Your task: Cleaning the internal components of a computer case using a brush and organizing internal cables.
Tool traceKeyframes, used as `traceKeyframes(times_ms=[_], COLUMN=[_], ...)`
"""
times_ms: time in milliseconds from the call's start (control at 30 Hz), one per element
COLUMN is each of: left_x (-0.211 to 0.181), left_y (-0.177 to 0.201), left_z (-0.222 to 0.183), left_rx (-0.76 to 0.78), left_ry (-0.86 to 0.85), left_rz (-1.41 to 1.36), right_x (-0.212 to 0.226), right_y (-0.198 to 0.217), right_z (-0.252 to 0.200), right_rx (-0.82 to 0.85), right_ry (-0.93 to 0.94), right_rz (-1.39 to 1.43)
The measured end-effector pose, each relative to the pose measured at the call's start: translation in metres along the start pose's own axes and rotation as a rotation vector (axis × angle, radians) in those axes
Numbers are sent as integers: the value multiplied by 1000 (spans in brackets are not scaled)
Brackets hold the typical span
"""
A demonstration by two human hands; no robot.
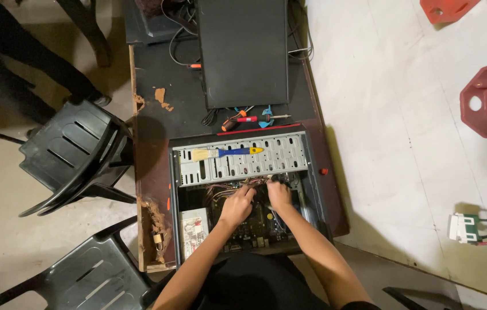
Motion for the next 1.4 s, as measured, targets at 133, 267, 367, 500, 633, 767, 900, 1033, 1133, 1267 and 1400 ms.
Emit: traceKeyframes(times_ms=[133, 267, 367, 500, 633, 767, 900, 1033, 1133, 1267, 1400], left_x=[0, -2, -18, -36, -38, -39, -21, 3, 12, 9, 2], left_y=[-3, -2, 40, 76, 70, 39, 21, -6, -19, -88, -91], left_z=[2, -1, 8, 19, 43, 46, 51, 60, 71, 97, 97], left_rx=[10, 50, 99, 32, -67, -17, 389, 468, 577, 494, 574], left_ry=[0, 1, -32, -119, -95, -120, 206, 322, 295, -44, 104], left_rz=[12, -2, -44, -244, -301, -310, -605, -816, -722, -219, -278], right_x=[5, 10, 5, 1, 24, 14, 8, -12, -1, -3, -27], right_y=[30, 21, 18, 35, 61, 38, 48, -4, 21, 21, -56], right_z=[-17, -17, -18, -50, -72, -52, -65, -13, -26, -30, 13], right_rx=[26, -21, -33, -66, -126, -152, -97, 34, 76, 19, 12], right_ry=[-134, 0, -106, -344, -349, -206, -347, -321, -334, -260, -204], right_rz=[248, 69, 283, 860, 961, 441, 790, 417, 445, 454, 333])
Point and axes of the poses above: each hand's wrist, its own z-axis towards the middle knuckle, its own y-axis out of the back of the hand, x = y × z, the point moved 8 cm from there along z, towards the middle knuckle, and after that the axes turned 1 degree about -z, right-handed, at the moved point
